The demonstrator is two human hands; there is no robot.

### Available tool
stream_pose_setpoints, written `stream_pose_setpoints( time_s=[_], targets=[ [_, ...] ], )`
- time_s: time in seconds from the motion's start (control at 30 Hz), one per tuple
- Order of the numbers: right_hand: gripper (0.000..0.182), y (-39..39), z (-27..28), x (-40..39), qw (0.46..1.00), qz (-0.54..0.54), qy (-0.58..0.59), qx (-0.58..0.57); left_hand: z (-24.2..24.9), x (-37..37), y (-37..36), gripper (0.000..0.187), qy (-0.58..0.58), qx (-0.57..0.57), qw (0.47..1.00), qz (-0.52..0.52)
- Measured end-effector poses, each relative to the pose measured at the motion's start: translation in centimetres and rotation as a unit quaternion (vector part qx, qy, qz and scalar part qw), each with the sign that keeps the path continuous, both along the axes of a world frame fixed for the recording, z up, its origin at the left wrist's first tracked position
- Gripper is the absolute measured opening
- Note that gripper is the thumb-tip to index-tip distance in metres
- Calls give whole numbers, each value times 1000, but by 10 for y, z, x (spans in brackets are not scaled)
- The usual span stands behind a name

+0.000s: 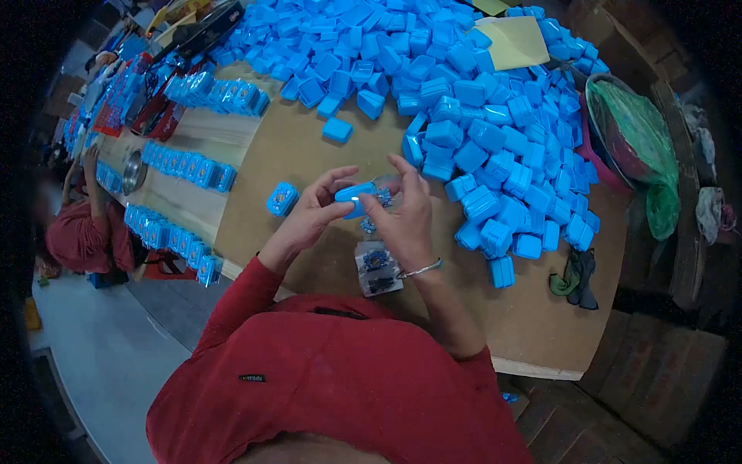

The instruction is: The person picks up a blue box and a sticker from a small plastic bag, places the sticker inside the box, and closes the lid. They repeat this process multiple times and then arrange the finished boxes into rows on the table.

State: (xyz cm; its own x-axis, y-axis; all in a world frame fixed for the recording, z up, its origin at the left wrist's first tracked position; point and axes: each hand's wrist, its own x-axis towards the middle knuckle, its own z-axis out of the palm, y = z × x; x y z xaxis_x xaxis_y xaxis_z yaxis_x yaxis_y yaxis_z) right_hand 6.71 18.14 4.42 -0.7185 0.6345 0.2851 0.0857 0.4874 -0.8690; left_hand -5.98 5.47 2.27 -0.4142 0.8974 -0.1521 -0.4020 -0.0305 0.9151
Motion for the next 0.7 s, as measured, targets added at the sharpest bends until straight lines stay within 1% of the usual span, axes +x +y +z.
stream_pose_setpoints(
  time_s=[0.03,0.07,0.13,0.17,0.23,0.33,0.47,0.53,0.7],
  targets=[
    [82,0,1,1,995,-6,-14,96,-4,1,-1,57,-5,8,1000,9],
    [87,-1,3,1,994,9,-9,104,-5,2,-1,57,-10,15,1000,16],
    [97,-5,10,0,992,38,-1,119,0,7,2,57,-66,39,995,60],
    [100,-7,5,-2,989,28,2,148,3,10,3,57,-94,50,991,82],
    [105,-9,-7,-5,978,8,9,206,9,17,5,58,-93,44,992,78],
    [104,-11,-7,-5,969,22,-15,244,17,16,9,58,-63,20,996,63],
    [102,-9,-2,-4,973,34,9,228,22,17,8,56,3,-20,998,60],
    [100,-8,-2,-3,980,35,33,196,19,20,4,58,3,-4,997,77],
    [97,-12,-1,-3,980,46,64,180,20,24,-2,58,-10,16,996,92]
  ],
)
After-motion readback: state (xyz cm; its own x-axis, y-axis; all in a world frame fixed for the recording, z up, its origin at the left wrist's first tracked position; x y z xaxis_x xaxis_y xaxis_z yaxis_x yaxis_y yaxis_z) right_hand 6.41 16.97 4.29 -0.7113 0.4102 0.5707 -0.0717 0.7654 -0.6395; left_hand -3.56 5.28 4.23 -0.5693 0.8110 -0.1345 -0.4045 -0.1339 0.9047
